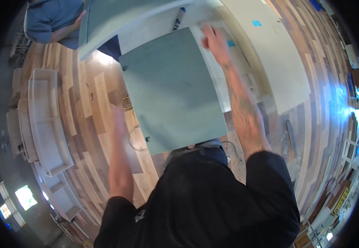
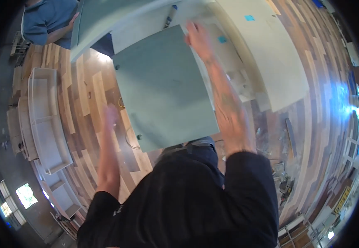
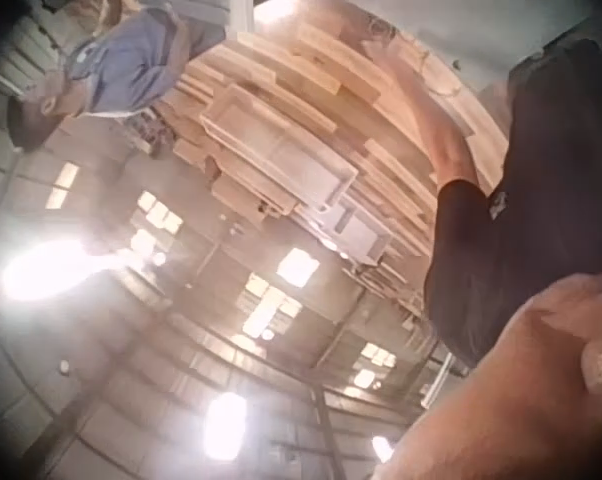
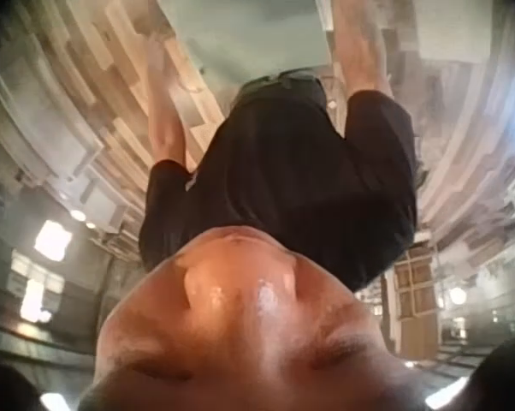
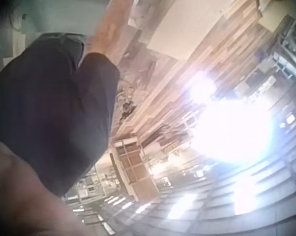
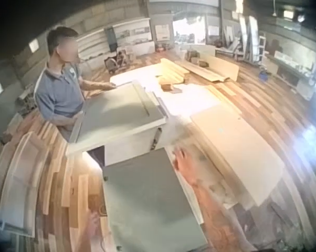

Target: Applying glue and sealant into the grooves of furniture panels during the assembly process.

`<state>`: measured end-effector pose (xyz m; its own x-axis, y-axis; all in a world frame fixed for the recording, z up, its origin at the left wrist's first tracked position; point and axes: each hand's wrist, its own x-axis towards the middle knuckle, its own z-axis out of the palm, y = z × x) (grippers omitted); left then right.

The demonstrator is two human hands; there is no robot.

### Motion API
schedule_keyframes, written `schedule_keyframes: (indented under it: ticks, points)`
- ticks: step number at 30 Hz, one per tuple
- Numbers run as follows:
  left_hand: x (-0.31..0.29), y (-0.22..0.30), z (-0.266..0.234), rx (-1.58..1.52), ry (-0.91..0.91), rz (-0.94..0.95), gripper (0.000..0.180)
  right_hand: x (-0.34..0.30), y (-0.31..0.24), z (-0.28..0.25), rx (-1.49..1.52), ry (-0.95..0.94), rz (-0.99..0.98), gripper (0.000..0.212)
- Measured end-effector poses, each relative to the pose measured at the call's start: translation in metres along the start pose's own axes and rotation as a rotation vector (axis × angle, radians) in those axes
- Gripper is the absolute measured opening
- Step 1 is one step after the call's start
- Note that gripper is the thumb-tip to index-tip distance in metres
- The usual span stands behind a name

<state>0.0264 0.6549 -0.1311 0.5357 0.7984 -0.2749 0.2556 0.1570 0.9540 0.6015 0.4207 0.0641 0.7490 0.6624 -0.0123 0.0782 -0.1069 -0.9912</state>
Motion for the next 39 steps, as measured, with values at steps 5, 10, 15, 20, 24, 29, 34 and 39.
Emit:
schedule_keyframes:
  ticks: [5, 10, 15, 20, 24, 29, 34, 39]
  points:
    - [-0.07, -0.087, 0.18, -0.142, 0.068, -0.538, 0.063, -0.227, 0.191, -0.099, -0.74, 0.312, 0.2, 0.046]
    - [-0.113, -0.072, 0.19, -0.083, 0.062, -0.711, 0.063, -0.331, 0.207, -0.067, -0.657, 0.227, 0.425, 0.066]
    - [-0.124, -0.046, 0.18, 0.114, 0.087, -0.546, 0.058, -0.33, 0.209, -0.056, -0.513, 0.273, 0.436, 0.076]
    - [-0.165, 0.012, 0.124, 0.054, 0.089, -0.473, 0.04, -0.375, 0.181, -0.021, -0.458, 0.237, 0.589, 0.078]
    - [-0.189, 0.073, 0.052, 0.147, 0.06, -0.302, 0.025, -0.411, 0.167, 0.031, -0.454, 0.167, 0.644, 0.079]
    - [-0.2, 0.19, 0.001, 0.211, 0.007, -0.094, 0.029, -0.425, 0.213, 0.112, 0.032, 0.032, 0.536, 0.088]
    - [-0.215, 0.253, 0.038, 0.036, -0.074, 0.19, 0.053, -0.426, 0.239, 0.157, 0.293, -0.037, 0.738, 0.082]
    - [-0.246, 0.288, 0.085, 0.308, -0.182, 0.314, 0.092, -0.401, 0.119, 0.128, 0.025, -0.65, 0.453, 0.065]
